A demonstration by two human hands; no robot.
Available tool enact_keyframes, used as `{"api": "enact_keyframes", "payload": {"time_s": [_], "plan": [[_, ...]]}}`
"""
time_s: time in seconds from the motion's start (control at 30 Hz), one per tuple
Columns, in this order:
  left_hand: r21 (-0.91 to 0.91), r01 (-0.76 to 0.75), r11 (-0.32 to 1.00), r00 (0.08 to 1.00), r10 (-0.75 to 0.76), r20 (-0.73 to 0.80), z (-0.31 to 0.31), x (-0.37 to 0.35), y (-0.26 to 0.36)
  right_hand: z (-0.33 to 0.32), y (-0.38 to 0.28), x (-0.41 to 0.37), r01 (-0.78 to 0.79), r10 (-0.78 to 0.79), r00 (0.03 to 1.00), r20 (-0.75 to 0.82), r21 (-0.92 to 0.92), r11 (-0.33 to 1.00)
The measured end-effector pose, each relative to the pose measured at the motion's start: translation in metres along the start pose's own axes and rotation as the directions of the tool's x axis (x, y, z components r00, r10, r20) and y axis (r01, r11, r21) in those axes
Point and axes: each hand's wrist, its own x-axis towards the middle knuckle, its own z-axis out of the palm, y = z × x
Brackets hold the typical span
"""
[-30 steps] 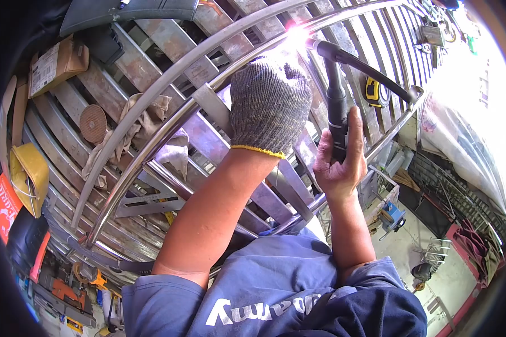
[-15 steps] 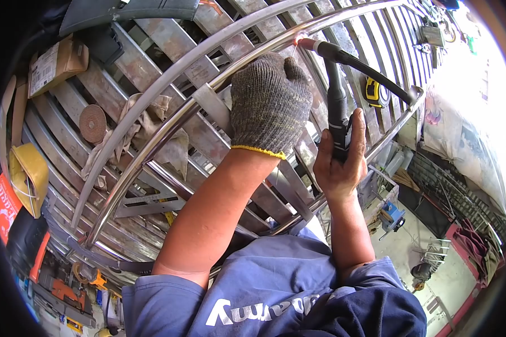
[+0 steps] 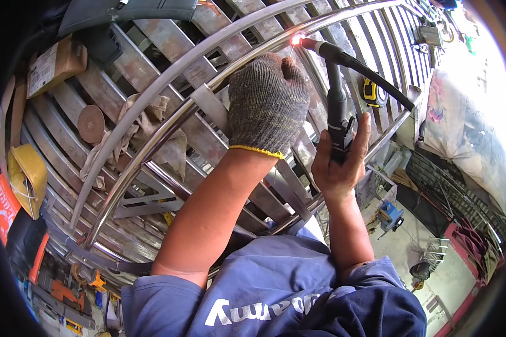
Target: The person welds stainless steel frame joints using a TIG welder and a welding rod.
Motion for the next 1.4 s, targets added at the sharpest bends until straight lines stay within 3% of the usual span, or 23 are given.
{"api": "enact_keyframes", "payload": {"time_s": [0.33,0.53,0.63,0.67,0.73,0.77,0.8,1.2,1.4], "plan": [[0.055,0.010,0.998,0.999,-0.013,0.047,-0.003,0.000,0.001,-0.003,-0.001,0.005,0.043,-0.043,0.998,0.040,-0.007,0.999],[0.030,-0.055,0.998,0.998,0.056,-0.037,0.003,-0.001,-0.004,0.000,0.001,0.006,0.071,-0.070,0.996,0.063,-0.015,0.997],[0.276,-0.467,0.840,0.870,0.492,-0.027,0.005,-0.001,-0.022,-0.005,0.000,0.004,0.038,-0.030,0.990,0.137,-0.059,0.997],[0.243,-0.459,0.854,0.874,0.483,-0.047,0.009,-0.001,-0.025,-0.007,0.000,0.003,0.039,-0.027,0.987,0.156,-0.075,0.996],[0.072,-0.153,0.986,0.987,0.156,-0.042,0.008,0.000,-0.011,-0.002,0.000,0.004,0.054,-0.053,0.997,0.051,-0.028,0.998],[-0.010,0.016,1.000,1.000,-0.016,-0.017,0.005,0.000,-0.005,0.002,0.000,0.004,0.064,-0.064,0.998,-0.002,-0.005,0.998],[-0.010,0.031,0.999,1.000,-0.031,0.006,0.002,0.000,-0.002,0.004,0.000,0.003,0.086,-0.087,0.994,-0.066,-0.026,0.996],[0.080,0.002,0.997,0.999,-0.006,0.040,-0.002,-0.001,0.001,0.001,0.000,0.003,0.071,-0.070,0.997,0.024,-0.048,0.996],[0.012,0.004,1.000,1.000,-0.004,0.012,0.002,0.000,-0.003,0.001,0.004,0.005,0.105,-0.102,0.993,0.058,-0.038,0.994]]}}
